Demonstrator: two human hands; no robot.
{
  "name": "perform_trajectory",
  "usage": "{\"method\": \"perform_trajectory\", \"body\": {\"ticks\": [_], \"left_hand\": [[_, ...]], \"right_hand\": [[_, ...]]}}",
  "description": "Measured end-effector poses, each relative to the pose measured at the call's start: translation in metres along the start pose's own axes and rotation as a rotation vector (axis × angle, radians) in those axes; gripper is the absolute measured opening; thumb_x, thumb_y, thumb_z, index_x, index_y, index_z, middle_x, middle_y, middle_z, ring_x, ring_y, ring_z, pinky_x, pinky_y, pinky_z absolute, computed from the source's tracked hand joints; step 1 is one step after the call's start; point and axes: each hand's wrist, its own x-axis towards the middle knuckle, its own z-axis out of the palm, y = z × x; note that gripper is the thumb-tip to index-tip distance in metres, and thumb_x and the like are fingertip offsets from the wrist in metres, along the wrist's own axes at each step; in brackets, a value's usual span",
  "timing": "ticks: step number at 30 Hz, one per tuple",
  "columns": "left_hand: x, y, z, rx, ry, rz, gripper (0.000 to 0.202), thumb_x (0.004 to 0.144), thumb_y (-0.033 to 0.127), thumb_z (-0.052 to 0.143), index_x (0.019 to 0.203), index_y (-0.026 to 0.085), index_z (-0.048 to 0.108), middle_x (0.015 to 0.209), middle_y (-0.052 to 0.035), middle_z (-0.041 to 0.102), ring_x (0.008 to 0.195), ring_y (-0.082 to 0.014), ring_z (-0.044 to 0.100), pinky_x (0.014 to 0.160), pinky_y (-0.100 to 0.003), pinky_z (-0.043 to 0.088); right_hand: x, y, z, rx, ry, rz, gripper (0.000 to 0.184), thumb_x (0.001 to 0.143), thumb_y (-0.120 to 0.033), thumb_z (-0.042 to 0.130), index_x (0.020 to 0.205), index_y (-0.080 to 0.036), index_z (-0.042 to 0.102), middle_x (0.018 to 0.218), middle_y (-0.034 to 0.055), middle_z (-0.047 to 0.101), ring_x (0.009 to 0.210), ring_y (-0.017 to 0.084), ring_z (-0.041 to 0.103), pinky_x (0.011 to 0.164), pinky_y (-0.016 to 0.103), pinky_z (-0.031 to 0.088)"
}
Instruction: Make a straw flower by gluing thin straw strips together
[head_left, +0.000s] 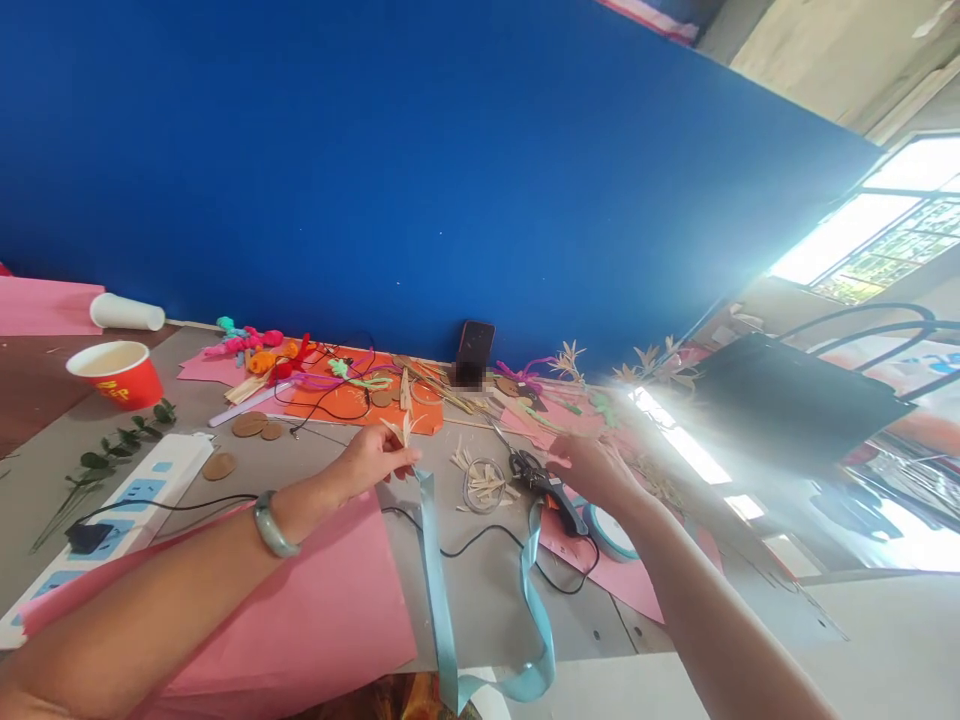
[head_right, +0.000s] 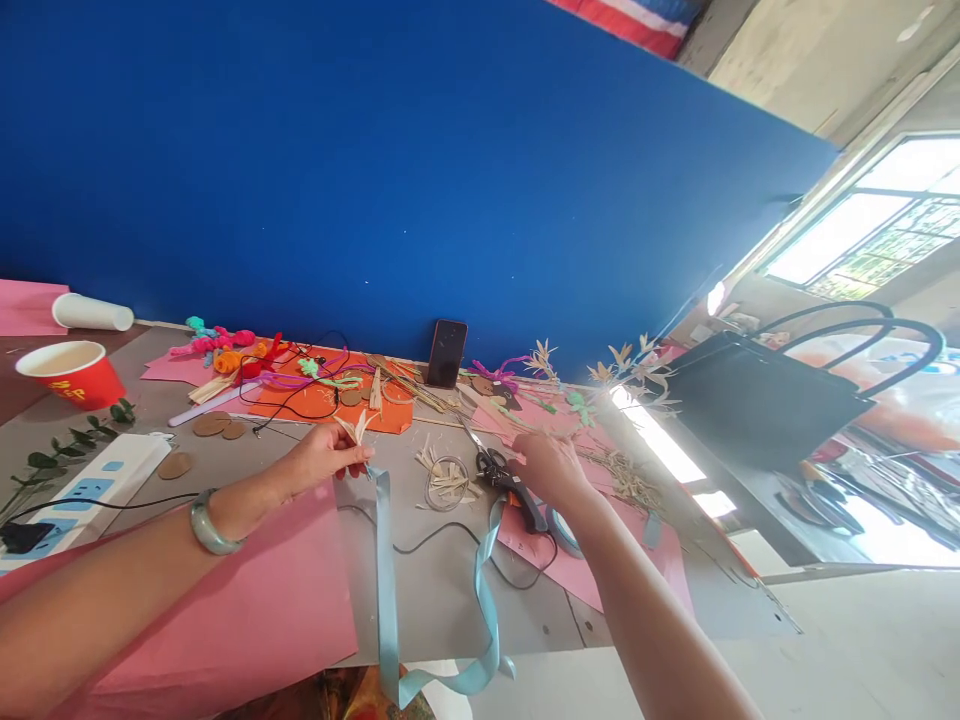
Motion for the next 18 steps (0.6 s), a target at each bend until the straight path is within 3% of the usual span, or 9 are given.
{"method": "perform_trajectory", "body": {"ticks": [4, 10, 18], "left_hand": [[-0.001, 0.000, 0.000, -0.038, -0.006, -0.010, 0.027, 0.067, 0.036, 0.072, 0.066, 0.015, 0.055, 0.058, -0.0032, 0.066, 0.053, -0.0131, 0.060, 0.045, -0.021, 0.040], [-0.002, -0.002, 0.002, -0.074, -0.019, -0.017, 0.026, 0.069, 0.037, 0.071, 0.067, 0.014, 0.057, 0.057, -0.0028, 0.065, 0.051, -0.0117, 0.058, 0.044, -0.020, 0.039], [-0.003, -0.004, 0.002, -0.082, -0.045, 0.004, 0.029, 0.069, 0.040, 0.071, 0.068, 0.014, 0.058, 0.058, -0.0029, 0.065, 0.052, -0.0123, 0.059, 0.044, -0.020, 0.039]], "right_hand": [[-0.018, 0.006, 0.008, 0.003, -0.093, 0.015, 0.006, 0.073, -0.023, 0.062, 0.069, -0.021, 0.065, 0.075, 0.0039, 0.068, 0.066, 0.017, 0.060, 0.054, 0.024, 0.031], [-0.039, -0.003, 0.023, -0.001, -0.097, 0.086, 0.006, 0.074, -0.023, 0.059, 0.079, -0.020, 0.056, 0.074, 0.0041, 0.065, 0.064, 0.018, 0.057, 0.050, 0.025, 0.024], [-0.039, 0.009, 0.045, 0.297, 0.018, 0.155, 0.021, 0.071, -0.022, 0.060, 0.074, -0.023, 0.039, 0.070, -0.0008, 0.059, 0.059, 0.014, 0.049, 0.051, 0.023, 0.028]]}}
